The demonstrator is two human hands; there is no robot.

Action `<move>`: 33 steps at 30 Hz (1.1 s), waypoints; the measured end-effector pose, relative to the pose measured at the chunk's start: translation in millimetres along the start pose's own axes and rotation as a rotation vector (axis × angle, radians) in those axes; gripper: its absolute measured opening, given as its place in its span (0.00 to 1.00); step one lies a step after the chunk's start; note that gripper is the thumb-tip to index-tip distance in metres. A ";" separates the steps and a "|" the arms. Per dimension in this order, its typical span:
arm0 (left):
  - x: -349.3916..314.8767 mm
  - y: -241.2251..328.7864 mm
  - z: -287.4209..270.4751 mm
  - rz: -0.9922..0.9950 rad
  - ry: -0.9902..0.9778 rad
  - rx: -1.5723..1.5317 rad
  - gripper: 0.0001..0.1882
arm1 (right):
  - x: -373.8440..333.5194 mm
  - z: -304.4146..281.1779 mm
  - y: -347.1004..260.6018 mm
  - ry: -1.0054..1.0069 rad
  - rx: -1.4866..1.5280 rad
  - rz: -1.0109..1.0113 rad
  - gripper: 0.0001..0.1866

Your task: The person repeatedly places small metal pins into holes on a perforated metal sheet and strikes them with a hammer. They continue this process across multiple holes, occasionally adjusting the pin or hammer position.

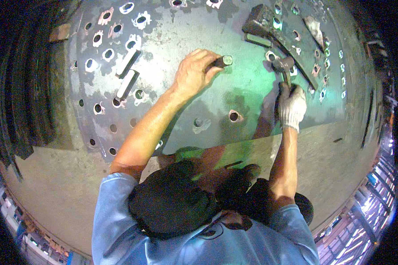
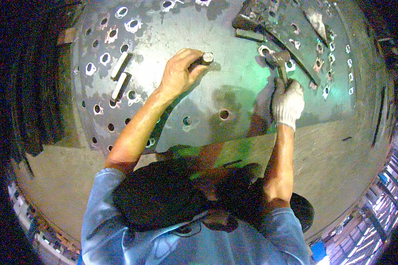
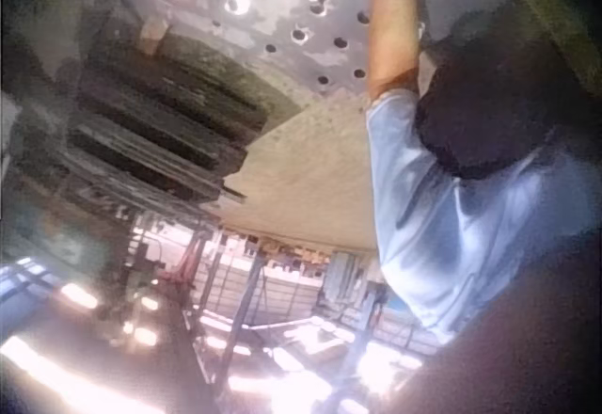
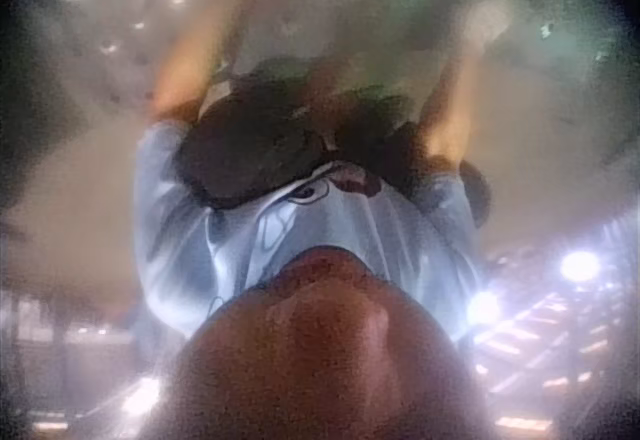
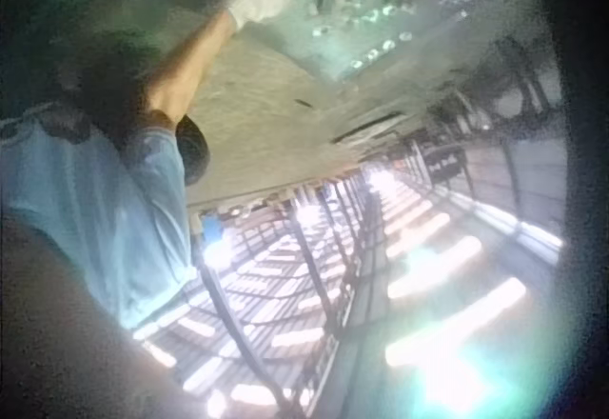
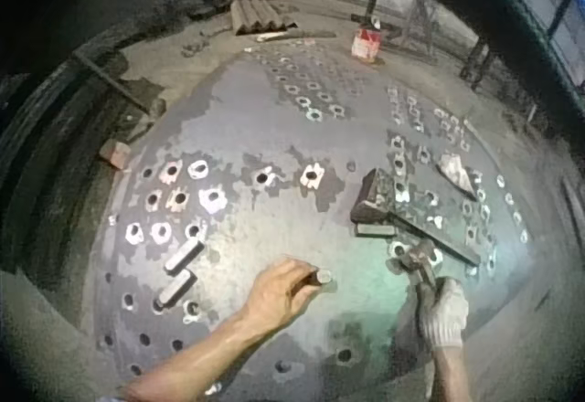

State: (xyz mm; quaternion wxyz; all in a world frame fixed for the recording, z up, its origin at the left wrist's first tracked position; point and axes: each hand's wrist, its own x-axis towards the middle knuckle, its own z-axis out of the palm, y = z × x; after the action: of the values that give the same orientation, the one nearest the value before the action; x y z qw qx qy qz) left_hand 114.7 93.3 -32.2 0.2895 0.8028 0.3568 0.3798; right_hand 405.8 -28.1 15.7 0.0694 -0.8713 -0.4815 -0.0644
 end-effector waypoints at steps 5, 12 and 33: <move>-3.5 -2.4 -0.1 -0.012 -0.003 0.011 0.17 | -21.4 -60.0 -50.7 -0.379 0.921 0.333 0.15; -3.0 -2.5 -0.5 -0.015 0.000 -0.048 0.16 | -64.2 -94.8 -125.5 -0.429 0.595 -0.096 0.16; -5.5 -8.9 3.9 0.019 0.009 -0.025 0.15 | -24.9 -149.8 -110.1 -0.037 0.508 -0.163 0.23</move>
State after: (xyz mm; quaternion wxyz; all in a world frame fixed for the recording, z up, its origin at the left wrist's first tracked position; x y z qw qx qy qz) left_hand 112.2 93.2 -43.0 0.2941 0.8008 0.3458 0.3907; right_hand 292.5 -18.2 164.9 0.2716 -0.7854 -0.5519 0.0692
